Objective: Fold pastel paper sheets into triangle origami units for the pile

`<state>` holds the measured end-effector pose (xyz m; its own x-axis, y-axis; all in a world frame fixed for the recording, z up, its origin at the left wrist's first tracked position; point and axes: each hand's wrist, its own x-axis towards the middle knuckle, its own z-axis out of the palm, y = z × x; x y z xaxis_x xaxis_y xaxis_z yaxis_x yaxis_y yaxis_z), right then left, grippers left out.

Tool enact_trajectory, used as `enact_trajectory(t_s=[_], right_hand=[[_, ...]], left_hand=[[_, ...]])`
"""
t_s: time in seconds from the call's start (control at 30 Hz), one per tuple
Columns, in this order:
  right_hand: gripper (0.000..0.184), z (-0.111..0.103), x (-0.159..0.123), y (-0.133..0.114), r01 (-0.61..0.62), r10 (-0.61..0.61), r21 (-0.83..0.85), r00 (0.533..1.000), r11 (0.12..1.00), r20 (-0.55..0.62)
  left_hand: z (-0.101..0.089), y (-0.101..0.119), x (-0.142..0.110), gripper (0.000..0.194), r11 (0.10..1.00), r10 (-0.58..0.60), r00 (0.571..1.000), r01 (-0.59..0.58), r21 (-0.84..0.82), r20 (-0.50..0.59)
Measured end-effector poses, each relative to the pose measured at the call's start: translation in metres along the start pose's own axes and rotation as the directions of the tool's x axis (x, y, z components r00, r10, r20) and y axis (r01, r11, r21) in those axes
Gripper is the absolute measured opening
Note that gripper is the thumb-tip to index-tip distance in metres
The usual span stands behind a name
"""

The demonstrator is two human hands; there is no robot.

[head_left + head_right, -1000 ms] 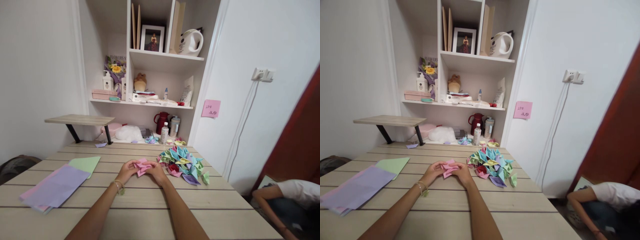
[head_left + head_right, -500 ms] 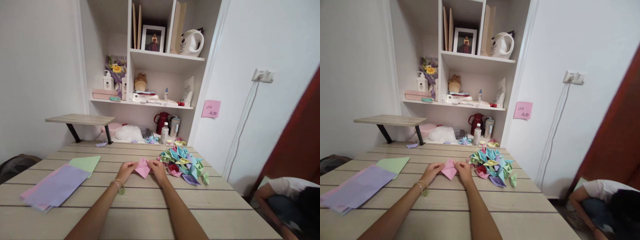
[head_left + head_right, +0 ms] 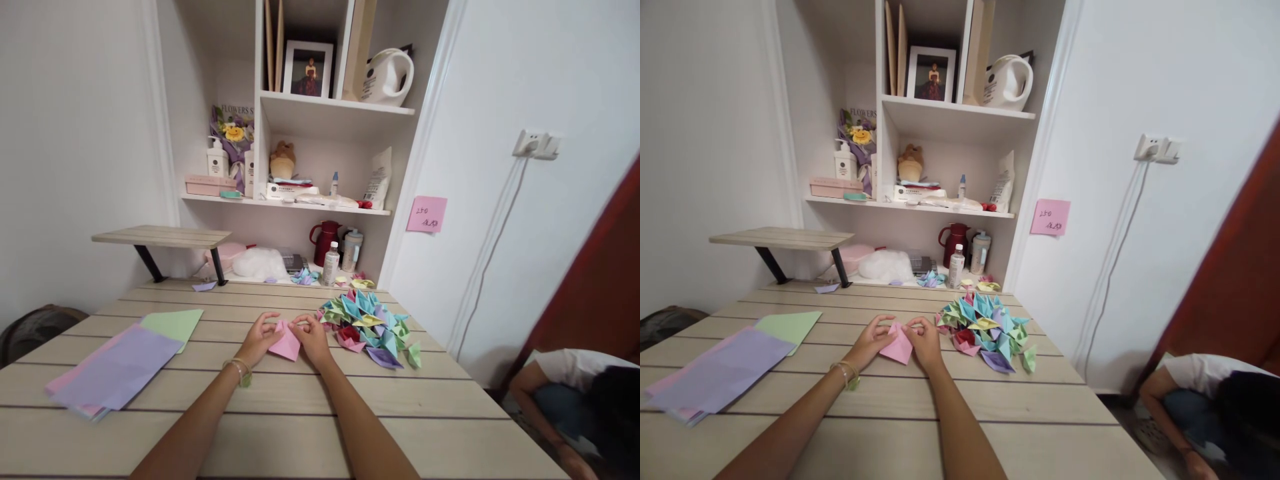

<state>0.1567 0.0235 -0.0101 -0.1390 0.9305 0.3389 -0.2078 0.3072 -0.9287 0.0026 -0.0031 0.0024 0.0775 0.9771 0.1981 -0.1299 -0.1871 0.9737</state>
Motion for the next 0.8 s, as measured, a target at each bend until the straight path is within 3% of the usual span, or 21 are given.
enact_trajectory(t_s=[0.2, 0.37, 0.5, 0.63, 0.8], right_hand=[[0.028, 0.004, -0.001, -0.001, -0.005, 0.006, -0.016, 0.995, 1.000, 0.100], [0.057, 0.006, -0.003, -0.001, -0.083, 0.077, 0.029, 0.986, 0.996, 0.148], [0.062, 0.009, -0.003, -0.002, -0.115, 0.105, 0.047, 0.979, 0.992, 0.173], [0.053, 0.010, 0.000, -0.004, -0.186, 0.169, 0.135, 0.978, 0.973, 0.124], [0.049, 0.008, 0.005, -0.002, -0.158, 0.156, 0.215, 0.987, 0.964, 0.027]], left_hand=[[-0.001, 0.000, 0.003, 0.047, 1.000, 0.015, 0.997, -0.014, 0.008, -0.072], [-0.006, 0.002, 0.007, 0.048, 0.996, -0.023, 0.983, 0.007, -0.088, -0.182], [-0.008, 0.002, 0.010, 0.038, 0.975, -0.102, 0.966, 0.049, -0.214, -0.239], [-0.009, 0.001, 0.011, 0.033, 0.960, -0.128, 0.963, 0.060, -0.274, -0.238], [-0.009, 0.004, 0.008, 0.036, 0.959, -0.130, 0.973, 0.075, -0.272, -0.189]])
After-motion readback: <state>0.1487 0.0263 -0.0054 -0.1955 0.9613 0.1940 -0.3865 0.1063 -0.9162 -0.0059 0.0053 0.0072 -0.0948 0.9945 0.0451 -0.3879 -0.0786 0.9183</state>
